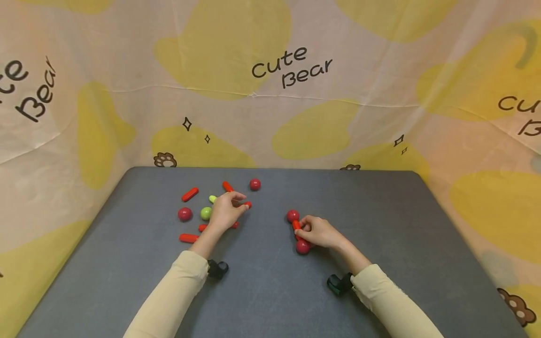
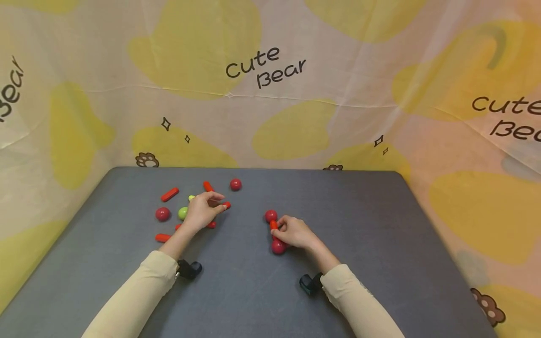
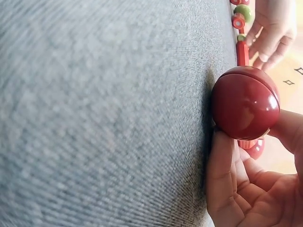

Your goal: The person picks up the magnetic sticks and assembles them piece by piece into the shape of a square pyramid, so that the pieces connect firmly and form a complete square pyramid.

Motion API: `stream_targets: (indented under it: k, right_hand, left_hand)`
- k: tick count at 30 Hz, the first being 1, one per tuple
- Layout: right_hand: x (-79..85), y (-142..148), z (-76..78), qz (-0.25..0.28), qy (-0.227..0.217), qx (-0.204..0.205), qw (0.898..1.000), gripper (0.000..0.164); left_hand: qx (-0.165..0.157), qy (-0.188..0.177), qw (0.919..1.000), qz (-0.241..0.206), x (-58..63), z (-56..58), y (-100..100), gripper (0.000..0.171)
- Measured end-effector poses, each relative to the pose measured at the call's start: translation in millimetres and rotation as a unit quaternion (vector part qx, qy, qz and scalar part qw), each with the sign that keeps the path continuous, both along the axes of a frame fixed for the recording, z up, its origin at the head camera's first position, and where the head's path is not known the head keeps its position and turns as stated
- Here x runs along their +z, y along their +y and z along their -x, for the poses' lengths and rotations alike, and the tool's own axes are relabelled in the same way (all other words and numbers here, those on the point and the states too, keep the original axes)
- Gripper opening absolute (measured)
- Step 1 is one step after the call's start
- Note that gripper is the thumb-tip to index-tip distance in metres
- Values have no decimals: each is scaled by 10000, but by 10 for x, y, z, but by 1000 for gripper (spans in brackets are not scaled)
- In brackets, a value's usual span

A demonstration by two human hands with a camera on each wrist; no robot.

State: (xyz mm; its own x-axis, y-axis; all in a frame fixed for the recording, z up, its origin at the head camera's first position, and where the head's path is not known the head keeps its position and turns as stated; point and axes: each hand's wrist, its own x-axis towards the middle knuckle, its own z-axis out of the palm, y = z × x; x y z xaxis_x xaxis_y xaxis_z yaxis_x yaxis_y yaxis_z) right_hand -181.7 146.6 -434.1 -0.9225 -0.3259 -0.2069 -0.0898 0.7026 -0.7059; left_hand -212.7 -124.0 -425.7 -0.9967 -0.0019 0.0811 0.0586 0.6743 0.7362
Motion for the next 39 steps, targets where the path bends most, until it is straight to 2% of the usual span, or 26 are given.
stream_targets:
  k: [12, 17, 26, 32, 39]
  right_hand:
    - [-7, 22, 4, 86, -41, -23, 10000, 19]
    - [-6, 15, 3, 101, -88, -79, 9999, 19]
    - [-11, 20, -2, 163, -109, -85, 9998, 26]
    - [-10, 24, -11, 196, -132, -92, 9997, 27]
    - [-30, 26, -25, 154, -76, -165, 9997, 28]
  left_hand:
    - [-47, -165, 9945, 1031, -61, 74, 5, 29]
    - [-60, -201, 9921, 1240, -39, 93, 12, 28]
    - [-51, -265, 9933, 1128, -9, 81, 42, 25]
    - [-379, -113, 9959, 818, 21, 56, 89, 24]
    - [-799, 130, 9949, 604, 69, -4, 172, 22]
